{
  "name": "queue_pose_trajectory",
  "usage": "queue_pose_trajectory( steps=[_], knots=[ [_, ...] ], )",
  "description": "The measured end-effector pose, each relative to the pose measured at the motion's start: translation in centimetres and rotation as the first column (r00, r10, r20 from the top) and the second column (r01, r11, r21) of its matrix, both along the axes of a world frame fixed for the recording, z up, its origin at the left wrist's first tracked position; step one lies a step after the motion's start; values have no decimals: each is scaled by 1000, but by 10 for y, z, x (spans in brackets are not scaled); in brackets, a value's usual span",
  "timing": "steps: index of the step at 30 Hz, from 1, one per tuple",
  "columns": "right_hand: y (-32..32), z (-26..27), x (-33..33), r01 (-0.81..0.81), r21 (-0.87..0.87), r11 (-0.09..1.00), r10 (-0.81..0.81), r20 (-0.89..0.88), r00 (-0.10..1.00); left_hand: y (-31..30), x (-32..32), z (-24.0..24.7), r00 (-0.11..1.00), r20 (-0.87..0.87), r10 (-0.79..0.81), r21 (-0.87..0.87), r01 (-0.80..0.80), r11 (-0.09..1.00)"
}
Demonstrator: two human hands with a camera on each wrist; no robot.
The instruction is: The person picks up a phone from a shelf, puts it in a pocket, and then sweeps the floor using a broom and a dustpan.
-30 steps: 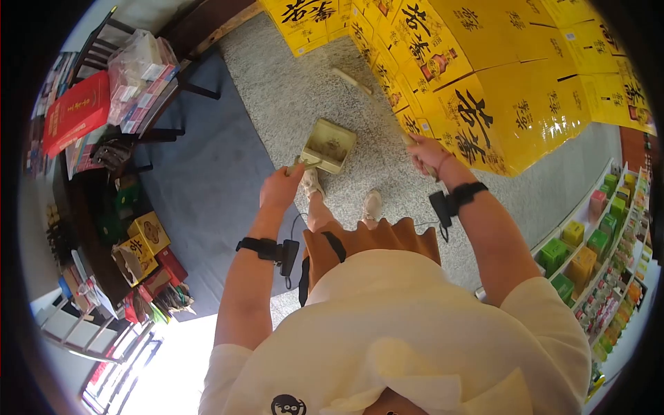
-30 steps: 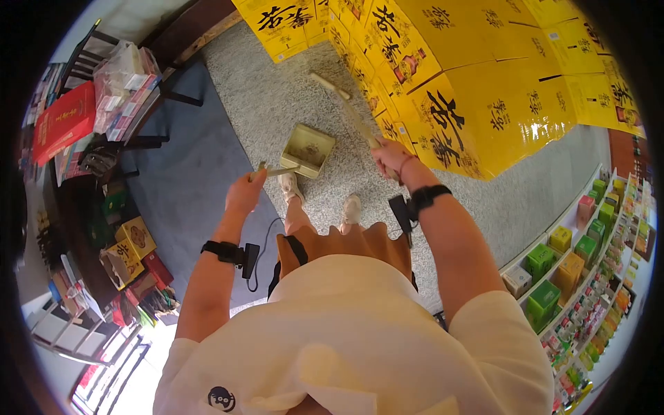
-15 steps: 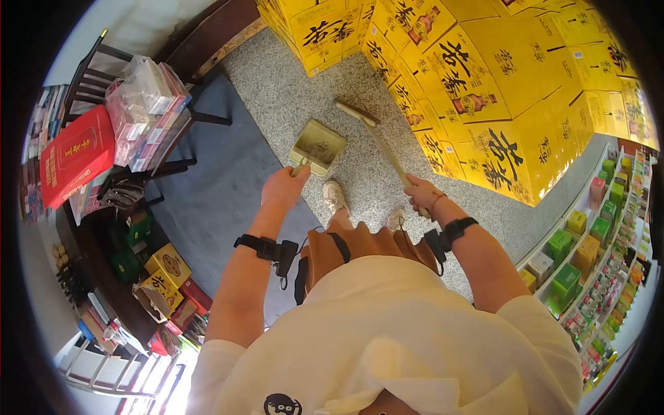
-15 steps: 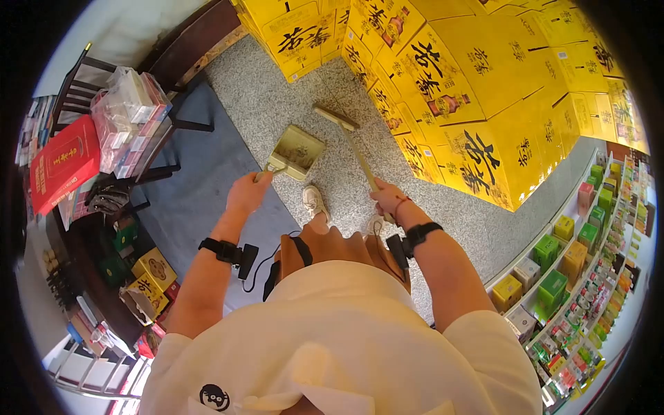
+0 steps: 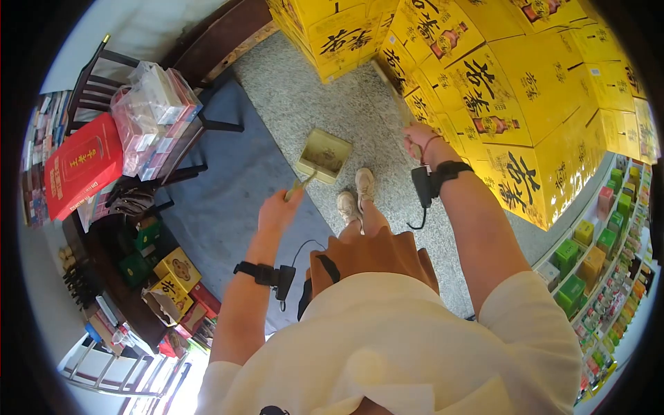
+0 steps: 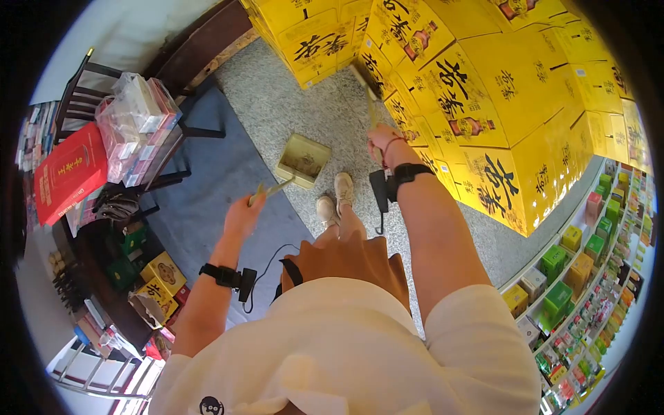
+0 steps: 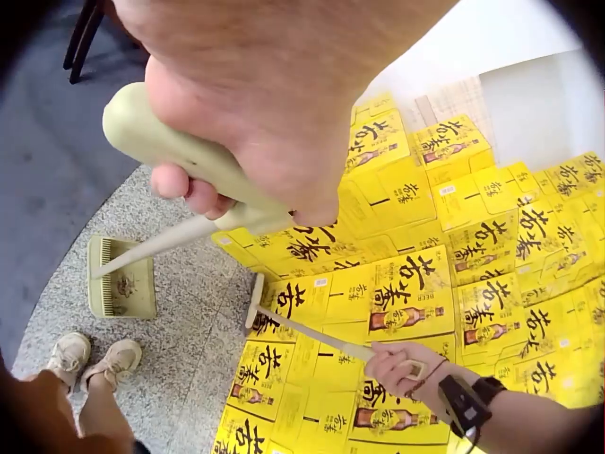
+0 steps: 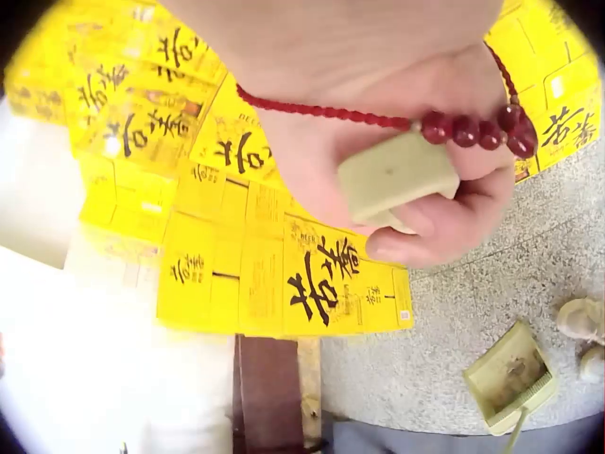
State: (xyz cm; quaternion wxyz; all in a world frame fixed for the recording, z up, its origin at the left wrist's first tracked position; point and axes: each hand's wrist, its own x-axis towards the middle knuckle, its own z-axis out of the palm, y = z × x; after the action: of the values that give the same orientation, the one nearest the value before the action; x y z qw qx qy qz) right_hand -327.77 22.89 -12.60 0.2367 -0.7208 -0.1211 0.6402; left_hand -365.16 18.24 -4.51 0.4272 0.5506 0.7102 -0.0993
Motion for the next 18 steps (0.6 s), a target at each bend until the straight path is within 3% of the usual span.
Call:
queue_pose_trajectory(
  steps=[1,2,3,6,9,12,16,18],
  knots=[
    [8,-18,-5,-241,-65,968,246,94,965,1,-1,1,1000,-2,3,-1,-3,1000],
    [12,-33,-7,-460,-150,875,481,168,860,2,-1,2,999,6,40,-18,-40,999],
    [3,-37,-12,-525,-76,848,530,178,829,2,-1,5,997,14,81,-35,-80,996],
    [-31,1,-26,-528,-14,849,504,317,803,8,-6,7,990,29,136,-23,-135,991],
    [-49,39,-6,-506,-81,859,512,172,842,23,-11,21,965,-4,264,-93,-263,960],
    [-50,67,21,-488,-59,871,490,39,871,37,-28,15,971,-41,237,-21,-238,971],
    [-32,110,16,-561,-113,820,569,57,821,60,-27,46,938,-36,344,-83,-345,935],
    [-14,121,1,-589,-53,806,591,66,804,72,-34,46,921,35,389,-40,-388,921]
  ],
)
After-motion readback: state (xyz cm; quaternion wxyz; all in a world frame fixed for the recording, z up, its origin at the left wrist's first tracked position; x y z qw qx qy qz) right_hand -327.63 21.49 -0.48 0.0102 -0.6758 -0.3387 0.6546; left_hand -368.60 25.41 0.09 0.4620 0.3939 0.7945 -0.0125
